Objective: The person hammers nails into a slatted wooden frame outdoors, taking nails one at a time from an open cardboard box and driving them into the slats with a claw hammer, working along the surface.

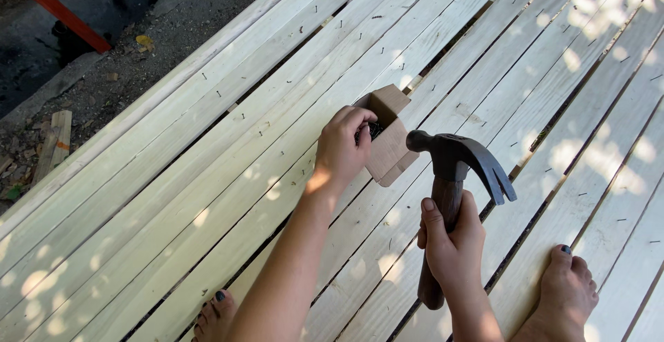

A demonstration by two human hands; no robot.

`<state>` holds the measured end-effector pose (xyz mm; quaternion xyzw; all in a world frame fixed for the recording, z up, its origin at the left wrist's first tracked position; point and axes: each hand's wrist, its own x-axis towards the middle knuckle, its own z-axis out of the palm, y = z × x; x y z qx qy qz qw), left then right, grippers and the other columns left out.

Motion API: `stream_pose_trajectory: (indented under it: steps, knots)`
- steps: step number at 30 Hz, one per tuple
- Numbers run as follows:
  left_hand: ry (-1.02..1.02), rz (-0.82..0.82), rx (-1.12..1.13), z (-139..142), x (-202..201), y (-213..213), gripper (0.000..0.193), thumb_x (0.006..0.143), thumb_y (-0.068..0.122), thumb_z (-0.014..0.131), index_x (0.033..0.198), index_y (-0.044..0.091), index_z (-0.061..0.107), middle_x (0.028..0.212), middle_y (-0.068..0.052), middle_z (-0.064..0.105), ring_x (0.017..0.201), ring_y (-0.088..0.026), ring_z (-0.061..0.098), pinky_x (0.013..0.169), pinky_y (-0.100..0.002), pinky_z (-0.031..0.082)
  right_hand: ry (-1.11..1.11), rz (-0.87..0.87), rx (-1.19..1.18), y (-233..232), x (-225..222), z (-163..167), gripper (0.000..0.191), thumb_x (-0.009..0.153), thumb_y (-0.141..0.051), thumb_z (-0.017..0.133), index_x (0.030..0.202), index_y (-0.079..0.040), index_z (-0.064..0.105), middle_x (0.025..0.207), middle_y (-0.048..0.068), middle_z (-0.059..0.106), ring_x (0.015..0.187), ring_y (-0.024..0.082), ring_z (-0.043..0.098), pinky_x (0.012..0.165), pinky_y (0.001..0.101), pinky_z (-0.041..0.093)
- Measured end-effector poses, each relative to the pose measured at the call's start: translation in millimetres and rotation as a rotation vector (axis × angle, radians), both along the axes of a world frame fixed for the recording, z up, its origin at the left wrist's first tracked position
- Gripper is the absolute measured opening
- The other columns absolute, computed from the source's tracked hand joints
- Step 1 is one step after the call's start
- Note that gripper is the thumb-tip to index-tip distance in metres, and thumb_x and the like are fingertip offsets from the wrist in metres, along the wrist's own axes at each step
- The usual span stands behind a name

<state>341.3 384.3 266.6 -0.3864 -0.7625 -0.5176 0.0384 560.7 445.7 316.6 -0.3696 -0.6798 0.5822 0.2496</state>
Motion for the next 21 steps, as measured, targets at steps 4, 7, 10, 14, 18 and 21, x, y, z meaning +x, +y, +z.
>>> stream_pose_trajectory:
  steps: [4,7,10,14,18,21]
  knots:
    - [0.139,-0.096,-0.805,11,-44,56,0.020,0.084,-0.002,0.065,0.098,0.006,0.077,0.105,-0.015,0.075,0.094,-0.033,0.073,0.076,-0.041,0.060,0.127,-0.081,-0.270,12,8,-2,0.022,0.098,-0.021,0.063,0.099,-0.003,0.051,0.069,0.008,0.056,0.047,0.014,0.050,0.043,0.0319,0.043]
    - [0.274,-0.149,-1.118,-10,-40,80,0.018,0.087,0.002,0.065,0.097,0.010,0.078,0.104,-0.013,0.076,0.096,-0.031,0.074,0.076,-0.042,0.061,0.087,-0.111,-0.310,21,16,-8,0.023,0.096,-0.022,0.063,0.099,-0.003,0.051,0.068,0.009,0.057,0.045,0.017,0.052,0.043,0.0323,0.044]
    - [0.363,-0.170,-1.147,-27,-41,91,0.018,0.086,0.004,0.065,0.095,0.012,0.078,0.103,-0.011,0.076,0.096,-0.030,0.074,0.074,-0.042,0.060,0.083,-0.163,-0.393,30,22,-14,0.024,0.097,-0.024,0.062,0.098,-0.003,0.051,0.067,0.009,0.057,0.044,0.019,0.051,0.042,0.0334,0.043]
    - [0.378,-0.171,-1.156,-36,-39,94,0.019,0.089,0.005,0.062,0.093,0.013,0.078,0.103,-0.010,0.077,0.095,-0.029,0.074,0.074,-0.042,0.060,0.099,-0.189,-0.478,43,30,-15,0.026,0.098,-0.025,0.062,0.099,-0.003,0.048,0.068,0.009,0.056,0.046,0.017,0.052,0.043,0.0334,0.044]
    - [0.427,-0.196,-1.070,-32,-32,98,0.021,0.090,0.006,0.059,0.093,0.016,0.077,0.101,-0.007,0.076,0.093,-0.028,0.074,0.072,-0.043,0.060,0.111,-0.206,-0.473,56,40,-9,0.025,0.097,-0.025,0.062,0.101,-0.004,0.050,0.067,0.009,0.056,0.046,0.018,0.052,0.043,0.0339,0.044]
    - [0.452,-0.215,-0.945,-29,-27,104,0.022,0.089,0.007,0.057,0.094,0.018,0.076,0.101,-0.005,0.075,0.092,-0.028,0.073,0.069,-0.045,0.059,0.124,-0.217,-0.469,65,46,-2,0.024,0.097,-0.025,0.062,0.101,-0.004,0.050,0.067,0.009,0.056,0.045,0.018,0.051,0.043,0.0342,0.044]
